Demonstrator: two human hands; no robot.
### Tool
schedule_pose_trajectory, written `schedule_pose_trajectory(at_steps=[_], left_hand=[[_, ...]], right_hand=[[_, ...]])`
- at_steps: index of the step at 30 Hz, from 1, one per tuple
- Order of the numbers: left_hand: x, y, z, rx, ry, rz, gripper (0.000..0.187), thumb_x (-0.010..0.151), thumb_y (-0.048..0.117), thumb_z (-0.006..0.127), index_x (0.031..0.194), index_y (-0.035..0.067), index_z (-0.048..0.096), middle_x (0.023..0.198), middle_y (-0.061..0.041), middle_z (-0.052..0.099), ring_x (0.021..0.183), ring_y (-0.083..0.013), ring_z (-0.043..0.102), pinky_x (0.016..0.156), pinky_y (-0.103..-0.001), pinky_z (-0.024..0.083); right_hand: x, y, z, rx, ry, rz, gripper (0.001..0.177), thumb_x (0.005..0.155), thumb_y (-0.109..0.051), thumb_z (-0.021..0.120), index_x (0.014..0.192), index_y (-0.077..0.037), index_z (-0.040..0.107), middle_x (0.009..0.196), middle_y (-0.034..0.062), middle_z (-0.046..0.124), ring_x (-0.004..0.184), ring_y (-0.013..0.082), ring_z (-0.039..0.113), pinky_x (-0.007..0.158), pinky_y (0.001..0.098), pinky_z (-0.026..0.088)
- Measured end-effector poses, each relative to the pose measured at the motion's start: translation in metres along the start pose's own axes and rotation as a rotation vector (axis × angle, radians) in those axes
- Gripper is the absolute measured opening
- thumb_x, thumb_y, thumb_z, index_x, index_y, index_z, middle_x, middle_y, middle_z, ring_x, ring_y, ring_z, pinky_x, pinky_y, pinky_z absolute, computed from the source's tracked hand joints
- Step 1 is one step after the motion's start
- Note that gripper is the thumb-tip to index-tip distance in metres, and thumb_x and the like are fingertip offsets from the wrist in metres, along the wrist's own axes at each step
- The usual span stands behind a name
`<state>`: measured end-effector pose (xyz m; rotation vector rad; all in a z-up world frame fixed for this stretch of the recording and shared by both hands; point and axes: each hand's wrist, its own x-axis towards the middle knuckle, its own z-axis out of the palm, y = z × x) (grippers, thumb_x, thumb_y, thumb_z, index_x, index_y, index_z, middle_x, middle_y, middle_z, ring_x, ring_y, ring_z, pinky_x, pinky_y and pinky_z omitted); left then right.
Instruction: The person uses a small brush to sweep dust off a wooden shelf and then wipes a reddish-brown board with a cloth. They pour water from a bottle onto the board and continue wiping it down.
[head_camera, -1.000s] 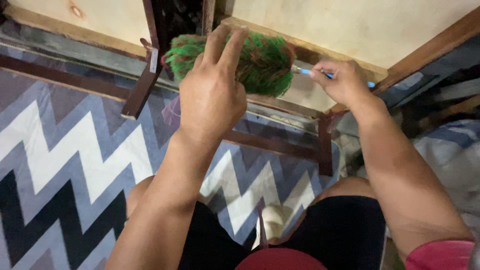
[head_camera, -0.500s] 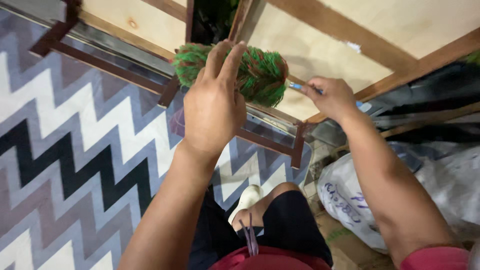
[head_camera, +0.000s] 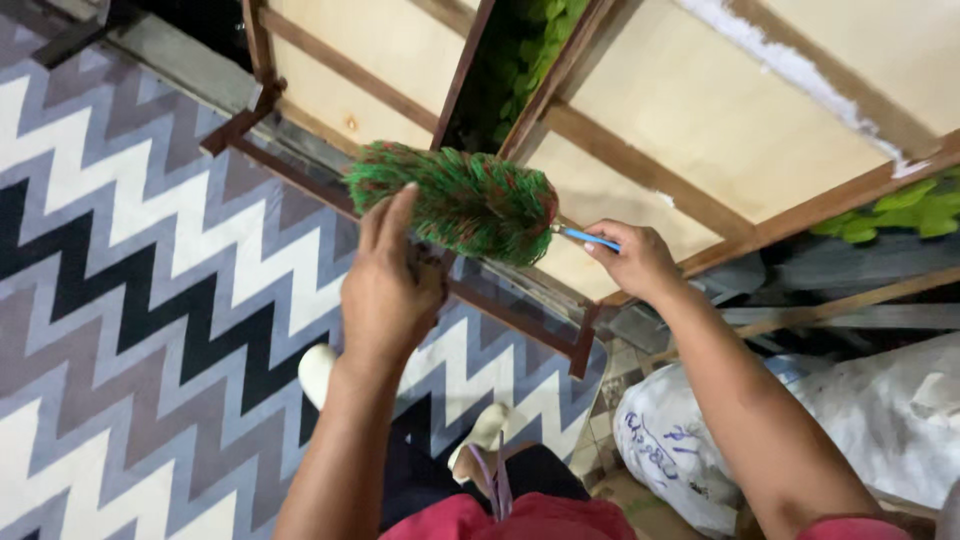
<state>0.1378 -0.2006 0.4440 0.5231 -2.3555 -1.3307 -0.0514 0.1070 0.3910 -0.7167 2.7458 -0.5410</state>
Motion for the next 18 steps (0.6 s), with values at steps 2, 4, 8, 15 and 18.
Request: schedule_pose_trajectory(at_steps=[2,4,8,15,18], left_hand=[[0.012,-0.014,-0.019,0.007,0.043,0.026,0.070,0.079,0.005,0.066,0.147,0.011,0.052,0.145,-0.018,0.055,0.117,-0.0437,0.063,0.090,-0.048,0.055],[0.028,-0.030,-0.038,0.015,0.062,0.061,0.069,0.079,0.004,0.065,0.146,0.011,0.053,0.146,-0.018,0.054,0.119,-0.0440,0.062,0.090,-0.048,0.055],[0.060,-0.069,-0.087,0.041,0.061,0.083,0.061,0.077,0.006,0.069,0.136,0.013,0.058,0.149,-0.016,0.053,0.117,-0.0410,0.064,0.088,-0.047,0.056],[0.124,-0.112,-0.185,0.065,0.056,0.095,0.065,0.077,0.004,0.068,0.140,0.011,0.057,0.150,-0.015,0.052,0.114,-0.0397,0.066,0.085,-0.047,0.057],[0.147,-0.130,-0.215,0.115,0.042,0.099,0.065,0.076,0.003,0.068,0.140,0.013,0.057,0.154,-0.015,0.047,0.111,-0.0388,0.068,0.079,-0.048,0.058]], right_hand=[[0.009,-0.019,-0.007,0.001,0.039,-0.006,0.020,0.093,-0.024,0.074,0.109,-0.013,0.074,0.084,0.0110,0.073,0.070,0.0231,0.068,0.066,0.0354,0.052],[0.021,-0.039,-0.007,-0.001,0.067,-0.005,0.020,0.093,-0.024,0.074,0.109,-0.012,0.074,0.084,0.0103,0.074,0.069,0.0215,0.068,0.066,0.0344,0.052],[0.053,-0.094,0.006,0.067,0.131,0.017,0.018,0.095,-0.021,0.073,0.110,-0.011,0.074,0.083,0.0086,0.073,0.070,0.0152,0.065,0.067,0.0315,0.052],[0.108,-0.171,0.038,0.122,0.200,0.026,0.019,0.095,-0.019,0.073,0.111,-0.008,0.073,0.085,0.0066,0.074,0.072,0.0090,0.062,0.067,0.0290,0.052],[0.129,-0.191,0.058,0.171,0.212,0.050,0.023,0.095,-0.019,0.074,0.115,-0.007,0.073,0.086,0.0065,0.074,0.073,0.0093,0.061,0.068,0.0287,0.052]])
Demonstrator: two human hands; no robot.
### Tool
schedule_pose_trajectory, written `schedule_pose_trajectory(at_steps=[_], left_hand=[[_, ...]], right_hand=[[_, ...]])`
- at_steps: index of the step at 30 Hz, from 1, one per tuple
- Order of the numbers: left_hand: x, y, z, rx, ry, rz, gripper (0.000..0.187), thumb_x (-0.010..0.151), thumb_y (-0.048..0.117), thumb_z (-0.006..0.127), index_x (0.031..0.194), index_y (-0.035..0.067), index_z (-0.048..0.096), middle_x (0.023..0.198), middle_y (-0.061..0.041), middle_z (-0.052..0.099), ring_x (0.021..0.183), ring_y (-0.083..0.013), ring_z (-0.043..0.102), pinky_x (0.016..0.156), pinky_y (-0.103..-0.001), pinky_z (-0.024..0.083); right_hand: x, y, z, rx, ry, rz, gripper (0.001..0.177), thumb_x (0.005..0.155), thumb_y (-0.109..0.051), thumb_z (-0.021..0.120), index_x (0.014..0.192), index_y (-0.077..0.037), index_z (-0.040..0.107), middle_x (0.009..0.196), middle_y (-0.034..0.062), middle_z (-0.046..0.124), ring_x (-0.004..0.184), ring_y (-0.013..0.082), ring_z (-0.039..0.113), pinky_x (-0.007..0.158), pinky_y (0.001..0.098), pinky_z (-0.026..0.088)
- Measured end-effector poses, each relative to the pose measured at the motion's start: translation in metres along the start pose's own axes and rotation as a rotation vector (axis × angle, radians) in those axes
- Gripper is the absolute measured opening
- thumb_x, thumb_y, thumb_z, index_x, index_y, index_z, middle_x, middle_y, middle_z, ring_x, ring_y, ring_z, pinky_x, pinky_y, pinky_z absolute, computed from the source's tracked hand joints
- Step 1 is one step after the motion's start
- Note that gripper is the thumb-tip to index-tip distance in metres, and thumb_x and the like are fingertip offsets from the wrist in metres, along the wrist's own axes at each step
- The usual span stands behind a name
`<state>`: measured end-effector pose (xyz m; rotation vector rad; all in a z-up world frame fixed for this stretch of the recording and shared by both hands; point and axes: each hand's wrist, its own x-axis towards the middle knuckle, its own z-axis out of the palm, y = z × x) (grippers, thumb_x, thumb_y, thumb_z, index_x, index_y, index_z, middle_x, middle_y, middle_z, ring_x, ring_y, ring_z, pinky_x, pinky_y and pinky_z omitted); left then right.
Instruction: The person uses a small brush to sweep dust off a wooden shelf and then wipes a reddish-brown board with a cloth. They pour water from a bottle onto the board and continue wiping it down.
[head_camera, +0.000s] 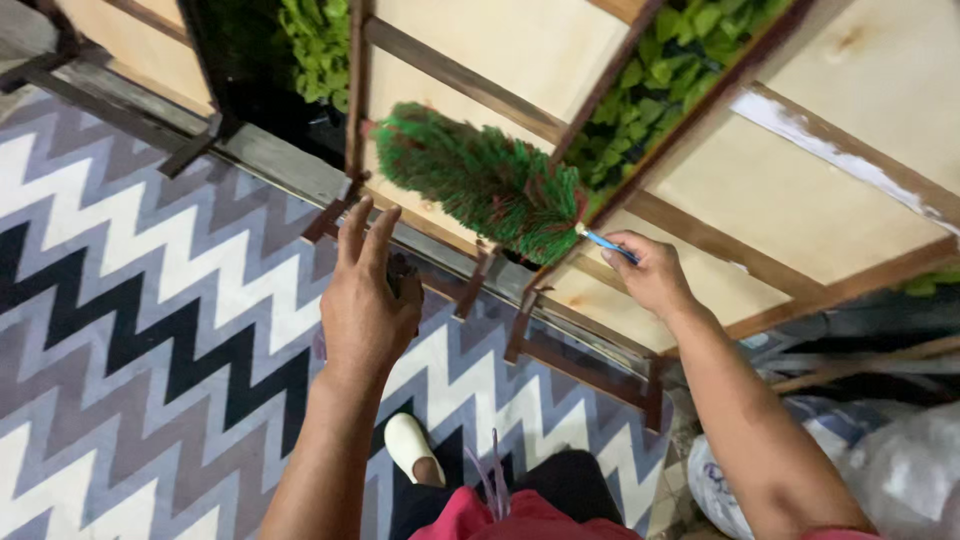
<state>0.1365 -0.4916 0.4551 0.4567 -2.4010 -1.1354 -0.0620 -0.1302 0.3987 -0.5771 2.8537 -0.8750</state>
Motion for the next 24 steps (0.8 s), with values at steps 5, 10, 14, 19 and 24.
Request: schedule_pose_trajectory(at_steps=[5,10,14,19,24], left_hand=[[0.029,-0.022,-0.022,0.010,0.049,-0.040,0.071,0.076,0.002,0.067,0.145,0.014,0.052,0.160,-0.018,0.038,0.108,-0.0427,0.068,0.075,-0.049,0.059],[0.052,-0.030,-0.014,-0.011,0.100,-0.065,0.073,0.076,0.002,0.067,0.146,0.017,0.050,0.163,-0.018,0.035,0.107,-0.0434,0.068,0.076,-0.049,0.060],[0.071,-0.032,-0.012,-0.006,0.180,-0.014,0.075,0.076,0.002,0.067,0.147,0.017,0.049,0.163,-0.018,0.034,0.109,-0.0441,0.068,0.077,-0.048,0.060],[0.086,-0.044,-0.005,0.018,0.187,-0.070,0.077,0.077,0.002,0.066,0.150,0.017,0.047,0.163,-0.018,0.035,0.105,-0.0451,0.068,0.070,-0.049,0.059],[0.110,-0.054,-0.004,0.037,0.130,-0.106,0.077,0.072,0.003,0.068,0.145,0.018,0.050,0.161,-0.017,0.035,0.098,-0.0438,0.070,0.068,-0.048,0.059]], right_hand=[[0.026,-0.017,0.030,0.082,0.014,-0.053,0.026,0.092,-0.018,0.076,0.115,-0.006,0.074,0.094,0.0040,0.077,0.081,0.0081,0.066,0.073,0.0266,0.053],[0.067,-0.010,0.033,-0.030,-0.003,-0.043,0.028,0.092,-0.021,0.077,0.117,-0.008,0.074,0.093,0.0045,0.077,0.077,0.0095,0.066,0.071,0.0279,0.054],[0.113,0.001,0.042,-0.068,-0.029,0.025,0.030,0.092,-0.022,0.075,0.119,-0.010,0.074,0.090,0.0071,0.076,0.074,0.0124,0.064,0.068,0.0315,0.053],[0.140,0.031,0.063,0.020,-0.038,-0.002,0.028,0.096,-0.024,0.072,0.121,-0.011,0.074,0.089,0.0083,0.076,0.074,0.0135,0.065,0.067,0.0329,0.052],[0.153,0.031,0.082,-0.072,-0.074,0.024,0.031,0.090,-0.021,0.074,0.120,-0.015,0.074,0.093,0.0077,0.079,0.076,0.0150,0.071,0.070,0.0322,0.055]])
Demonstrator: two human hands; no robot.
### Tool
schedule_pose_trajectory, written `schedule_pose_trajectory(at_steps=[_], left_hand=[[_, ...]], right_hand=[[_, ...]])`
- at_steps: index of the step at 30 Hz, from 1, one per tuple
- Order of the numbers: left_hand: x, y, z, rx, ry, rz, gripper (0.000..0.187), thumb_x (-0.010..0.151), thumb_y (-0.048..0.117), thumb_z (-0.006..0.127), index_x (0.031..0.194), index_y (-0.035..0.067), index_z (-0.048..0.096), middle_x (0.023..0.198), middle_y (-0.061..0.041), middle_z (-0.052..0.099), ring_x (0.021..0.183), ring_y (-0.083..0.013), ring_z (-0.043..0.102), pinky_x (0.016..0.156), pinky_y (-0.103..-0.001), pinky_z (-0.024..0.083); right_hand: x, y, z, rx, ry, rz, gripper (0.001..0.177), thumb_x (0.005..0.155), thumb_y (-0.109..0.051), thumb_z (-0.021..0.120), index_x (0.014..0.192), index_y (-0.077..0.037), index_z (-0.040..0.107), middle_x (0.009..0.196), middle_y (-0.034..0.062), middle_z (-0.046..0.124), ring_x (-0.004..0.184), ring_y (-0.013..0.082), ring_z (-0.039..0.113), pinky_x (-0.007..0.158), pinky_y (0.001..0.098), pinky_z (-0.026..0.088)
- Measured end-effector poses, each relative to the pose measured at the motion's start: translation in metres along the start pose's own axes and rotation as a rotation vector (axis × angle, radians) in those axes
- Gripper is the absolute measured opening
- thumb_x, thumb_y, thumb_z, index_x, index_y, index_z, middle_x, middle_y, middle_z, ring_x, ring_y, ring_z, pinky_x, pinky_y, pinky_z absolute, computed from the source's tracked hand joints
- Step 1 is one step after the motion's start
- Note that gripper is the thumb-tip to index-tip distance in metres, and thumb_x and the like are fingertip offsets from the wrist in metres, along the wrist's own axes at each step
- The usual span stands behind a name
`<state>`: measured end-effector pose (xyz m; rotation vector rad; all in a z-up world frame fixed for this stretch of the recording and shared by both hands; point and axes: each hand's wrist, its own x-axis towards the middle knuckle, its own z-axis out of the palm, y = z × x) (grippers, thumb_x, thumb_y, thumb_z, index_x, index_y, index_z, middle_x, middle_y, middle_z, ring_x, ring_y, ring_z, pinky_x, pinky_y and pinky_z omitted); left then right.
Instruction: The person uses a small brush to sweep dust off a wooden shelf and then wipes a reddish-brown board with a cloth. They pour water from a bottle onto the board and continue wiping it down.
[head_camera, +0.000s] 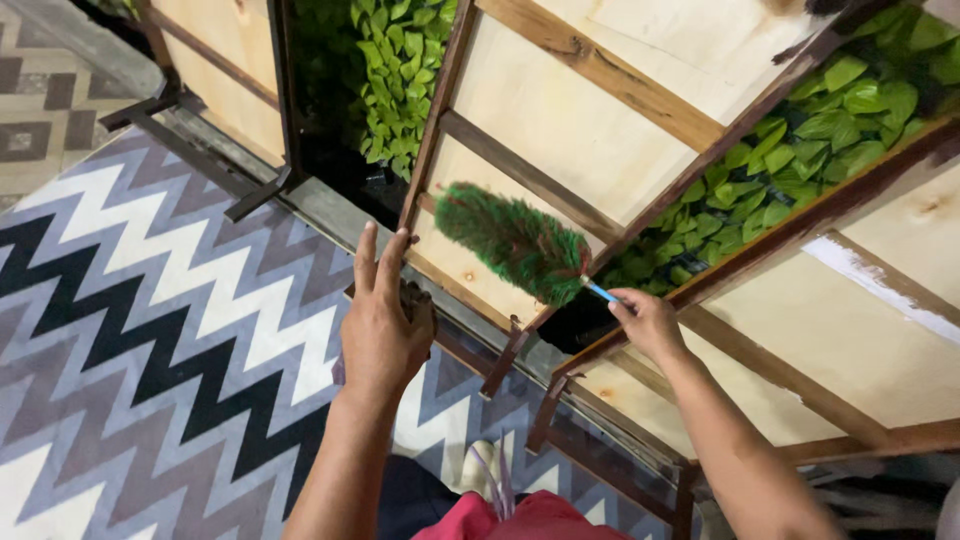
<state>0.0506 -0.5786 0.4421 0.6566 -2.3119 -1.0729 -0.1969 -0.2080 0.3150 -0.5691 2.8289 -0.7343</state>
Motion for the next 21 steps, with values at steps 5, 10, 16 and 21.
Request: schedule_pose_trajectory(at_steps=[5,10,16,21], left_hand=[[0.041,-0.029,0.015,-0.077,-0.087,-0.019,0.072,0.075,0.003,0.067,0.144,0.018,0.051,0.164,-0.015,0.035,0.097,-0.0400,0.072,0.072,-0.047,0.059],[0.087,-0.068,0.010,-0.081,-0.087,0.147,0.072,0.075,0.002,0.068,0.144,0.012,0.050,0.162,-0.017,0.036,0.107,-0.0431,0.068,0.077,-0.047,0.060],[0.141,-0.105,-0.007,-0.110,-0.164,0.264,0.084,0.071,-0.003,0.060,0.153,0.005,0.041,0.161,-0.017,0.041,0.114,-0.0424,0.066,0.082,-0.046,0.059],[0.160,-0.126,0.006,-0.110,-0.202,0.299,0.083,0.072,-0.002,0.061,0.152,0.004,0.042,0.157,-0.017,0.046,0.122,-0.0426,0.063,0.091,-0.045,0.056]], right_hand=[[0.006,0.002,0.019,0.007,-0.019,0.147,0.033,0.088,-0.019,0.075,0.121,-0.016,0.074,0.093,0.0080,0.080,0.076,0.0194,0.072,0.070,0.0342,0.056],[0.012,-0.026,0.056,0.020,-0.036,0.166,0.030,0.091,-0.016,0.071,0.122,-0.014,0.072,0.100,0.0069,0.080,0.085,0.0194,0.075,0.078,0.0337,0.055],[0.037,-0.093,0.092,-0.032,0.096,0.032,0.031,0.092,-0.019,0.070,0.123,-0.015,0.070,0.110,0.0096,0.076,0.097,0.0250,0.073,0.082,0.0373,0.055],[0.053,-0.122,0.095,-0.426,0.075,0.211,0.028,0.101,-0.034,0.063,0.128,-0.034,0.071,0.106,0.0102,0.074,0.099,0.0340,0.069,0.080,0.0451,0.053]])
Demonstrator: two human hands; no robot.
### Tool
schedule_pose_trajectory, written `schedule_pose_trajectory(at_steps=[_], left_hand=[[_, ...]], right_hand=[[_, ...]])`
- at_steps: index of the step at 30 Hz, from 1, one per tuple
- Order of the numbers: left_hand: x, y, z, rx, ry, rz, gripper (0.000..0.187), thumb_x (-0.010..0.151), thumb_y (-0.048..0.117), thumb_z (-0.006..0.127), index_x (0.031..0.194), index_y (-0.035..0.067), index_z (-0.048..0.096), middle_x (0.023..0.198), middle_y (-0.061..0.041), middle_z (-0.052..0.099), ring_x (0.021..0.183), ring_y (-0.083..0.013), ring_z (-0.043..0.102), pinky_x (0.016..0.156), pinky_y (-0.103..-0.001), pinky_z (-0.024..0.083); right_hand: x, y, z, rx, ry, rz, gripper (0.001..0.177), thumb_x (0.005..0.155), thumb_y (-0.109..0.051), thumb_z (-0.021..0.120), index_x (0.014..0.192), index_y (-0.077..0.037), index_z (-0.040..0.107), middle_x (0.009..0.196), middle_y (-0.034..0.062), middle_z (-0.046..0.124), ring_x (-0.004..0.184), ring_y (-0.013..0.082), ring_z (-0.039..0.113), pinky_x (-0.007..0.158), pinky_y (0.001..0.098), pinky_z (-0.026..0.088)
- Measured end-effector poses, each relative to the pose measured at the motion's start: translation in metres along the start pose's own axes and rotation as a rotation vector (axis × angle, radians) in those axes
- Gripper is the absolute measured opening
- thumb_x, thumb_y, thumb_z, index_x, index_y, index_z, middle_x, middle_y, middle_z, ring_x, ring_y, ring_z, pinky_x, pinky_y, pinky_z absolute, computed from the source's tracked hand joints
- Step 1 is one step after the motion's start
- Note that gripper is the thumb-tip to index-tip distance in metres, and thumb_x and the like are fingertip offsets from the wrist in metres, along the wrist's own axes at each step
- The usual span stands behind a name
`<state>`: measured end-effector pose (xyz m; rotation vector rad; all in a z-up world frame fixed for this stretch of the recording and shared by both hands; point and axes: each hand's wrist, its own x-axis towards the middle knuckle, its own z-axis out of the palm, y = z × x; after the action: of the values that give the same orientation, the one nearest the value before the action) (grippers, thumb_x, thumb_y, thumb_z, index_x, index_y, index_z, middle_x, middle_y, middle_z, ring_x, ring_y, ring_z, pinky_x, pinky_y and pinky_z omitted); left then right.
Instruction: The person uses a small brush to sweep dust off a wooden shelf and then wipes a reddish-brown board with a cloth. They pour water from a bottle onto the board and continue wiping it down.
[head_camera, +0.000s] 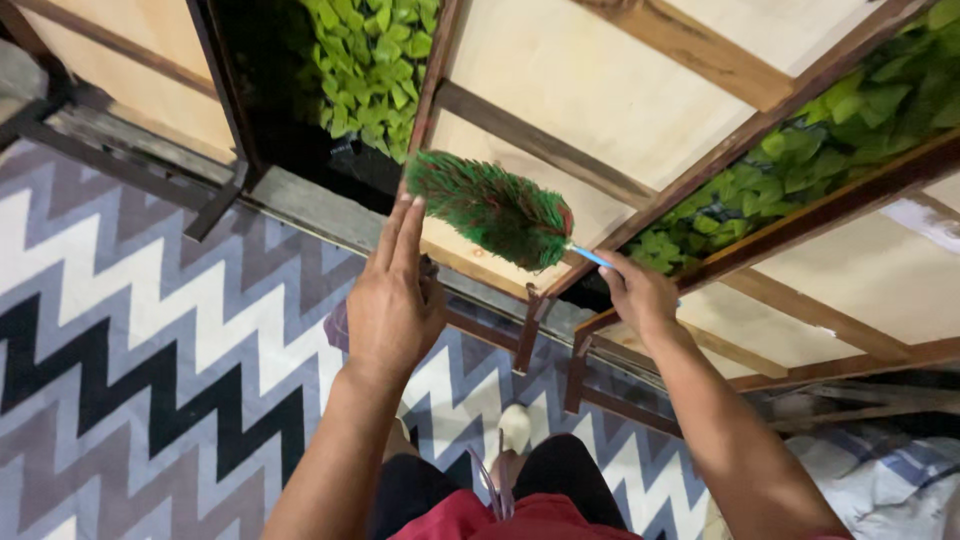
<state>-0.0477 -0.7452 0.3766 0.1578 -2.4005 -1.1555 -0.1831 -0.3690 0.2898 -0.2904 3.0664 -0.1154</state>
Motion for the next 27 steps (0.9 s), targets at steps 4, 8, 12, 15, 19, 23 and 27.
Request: schedule_pose_trajectory(at_steps=[4,8,12,15,19,23,27], left_hand=[[-0.004,-0.008,0.025,-0.013,0.068,0.024,0.083,0.074,-0.004,0.061,0.155,0.005,0.042,0.156,-0.017,0.048,0.127,-0.0421,0.062,0.100,-0.045,0.056],[-0.020,-0.019,0.066,0.013,0.075,-0.042,0.084,0.073,-0.005,0.061,0.153,0.010,0.045,0.156,-0.019,0.048,0.124,-0.0411,0.063,0.093,-0.044,0.058],[-0.033,-0.035,0.116,-0.002,0.007,-0.079,0.083,0.073,-0.004,0.063,0.153,0.013,0.046,0.158,-0.020,0.046,0.120,-0.0408,0.065,0.084,-0.044,0.060],[-0.044,-0.061,0.161,0.029,0.000,-0.026,0.084,0.073,-0.005,0.061,0.154,0.012,0.045,0.158,-0.020,0.045,0.126,-0.0412,0.064,0.084,-0.042,0.061],[-0.055,-0.108,0.226,-0.012,-0.026,0.022,0.084,0.076,-0.005,0.061,0.156,0.013,0.043,0.162,-0.019,0.043,0.123,-0.0386,0.067,0.084,-0.041,0.061],[-0.062,-0.148,0.275,0.005,-0.070,0.060,0.086,0.075,-0.006,0.061,0.157,0.014,0.042,0.164,-0.017,0.041,0.119,-0.0374,0.068,0.081,-0.041,0.061],[-0.073,-0.197,0.314,0.032,-0.058,0.089,0.088,0.077,-0.005,0.062,0.159,0.016,0.040,0.166,-0.015,0.038,0.124,-0.0377,0.068,0.082,-0.040,0.062]], right_hand=[[0.016,0.017,0.010,-0.018,0.041,-0.162,0.028,0.094,-0.036,0.065,0.121,-0.031,0.072,0.106,0.0105,0.074,0.091,0.0369,0.069,0.073,0.0479,0.054],[0.025,0.061,0.046,-0.031,-0.074,-0.077,0.028,0.096,-0.039,0.065,0.122,-0.031,0.071,0.095,0.0117,0.075,0.088,0.0363,0.070,0.073,0.0491,0.054],[0.028,0.099,0.088,0.028,-0.048,-0.049,0.026,0.097,-0.036,0.068,0.120,-0.027,0.073,0.093,0.0134,0.074,0.083,0.0360,0.070,0.072,0.0481,0.054],[0.032,0.117,0.127,0.070,0.006,-0.105,0.024,0.096,-0.032,0.072,0.118,-0.024,0.075,0.087,0.0147,0.072,0.079,0.0358,0.070,0.068,0.0467,0.054],[0.048,0.135,0.187,0.151,0.012,-0.103,0.023,0.096,-0.025,0.074,0.118,-0.020,0.075,0.085,0.0161,0.071,0.075,0.0348,0.070,0.066,0.0439,0.054],[0.065,0.136,0.240,0.222,0.043,-0.137,0.022,0.099,-0.023,0.073,0.118,-0.014,0.074,0.091,0.0164,0.073,0.078,0.0322,0.072,0.069,0.0404,0.055],[0.083,0.133,0.292,0.312,0.150,-0.313,0.019,0.104,-0.019,0.071,0.120,-0.009,0.073,0.102,0.0167,0.073,0.091,0.0298,0.074,0.077,0.0375,0.056]])
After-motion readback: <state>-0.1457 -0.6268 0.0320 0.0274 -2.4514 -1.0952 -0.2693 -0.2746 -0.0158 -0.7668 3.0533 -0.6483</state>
